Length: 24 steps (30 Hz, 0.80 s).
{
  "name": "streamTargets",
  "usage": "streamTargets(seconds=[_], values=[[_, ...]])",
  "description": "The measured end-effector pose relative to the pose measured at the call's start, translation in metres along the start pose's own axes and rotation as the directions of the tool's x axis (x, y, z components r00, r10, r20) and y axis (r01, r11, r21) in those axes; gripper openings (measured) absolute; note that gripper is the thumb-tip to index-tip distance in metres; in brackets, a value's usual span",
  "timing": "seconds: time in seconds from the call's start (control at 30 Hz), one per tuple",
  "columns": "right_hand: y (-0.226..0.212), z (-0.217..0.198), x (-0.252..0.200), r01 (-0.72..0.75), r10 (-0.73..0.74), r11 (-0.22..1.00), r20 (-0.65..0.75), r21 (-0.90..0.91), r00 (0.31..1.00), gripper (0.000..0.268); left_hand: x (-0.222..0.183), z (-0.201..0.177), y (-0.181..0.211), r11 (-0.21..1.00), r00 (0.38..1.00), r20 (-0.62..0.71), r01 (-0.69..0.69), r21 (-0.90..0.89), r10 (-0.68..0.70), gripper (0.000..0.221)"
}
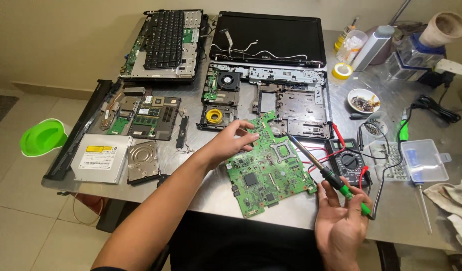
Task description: Repairing a laptop motherboard using a soldering iron and a probe to fix components
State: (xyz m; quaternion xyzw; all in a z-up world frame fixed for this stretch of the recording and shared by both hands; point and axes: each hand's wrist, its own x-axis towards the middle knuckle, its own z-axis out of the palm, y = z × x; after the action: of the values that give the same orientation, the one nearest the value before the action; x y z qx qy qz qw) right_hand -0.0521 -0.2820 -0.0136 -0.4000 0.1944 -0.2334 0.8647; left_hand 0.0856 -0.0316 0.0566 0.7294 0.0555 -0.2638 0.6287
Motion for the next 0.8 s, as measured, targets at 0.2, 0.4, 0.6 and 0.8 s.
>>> streamTargets(seconds=[0.2,0.4,0.6,0.8], values=[[0.002,-0.001,0.002,-0.018,0.018,1.000,-0.034,0.012,0.999,0.020,-0.005,0.003,0.001,0.981,0.999,0.033,-0.018,0.193,0.012,0.055],[0.011,-0.010,0.006,0.016,-0.016,0.999,0.005,0.028,1.000,0.021,-0.001,0.002,0.000,0.993,0.996,0.036,-0.081,0.092,0.078,0.046],[0.012,-0.014,0.009,-0.002,0.003,0.991,-0.011,0.133,1.000,0.021,-0.021,0.005,-0.005,0.958,0.956,-0.091,-0.269,0.097,0.278,0.036],[0.008,-0.017,0.020,-0.105,0.111,0.961,-0.008,0.255,0.994,0.017,-0.043,0.021,-0.024,0.959,0.941,-0.298,-0.218,-0.180,0.158,0.052]])
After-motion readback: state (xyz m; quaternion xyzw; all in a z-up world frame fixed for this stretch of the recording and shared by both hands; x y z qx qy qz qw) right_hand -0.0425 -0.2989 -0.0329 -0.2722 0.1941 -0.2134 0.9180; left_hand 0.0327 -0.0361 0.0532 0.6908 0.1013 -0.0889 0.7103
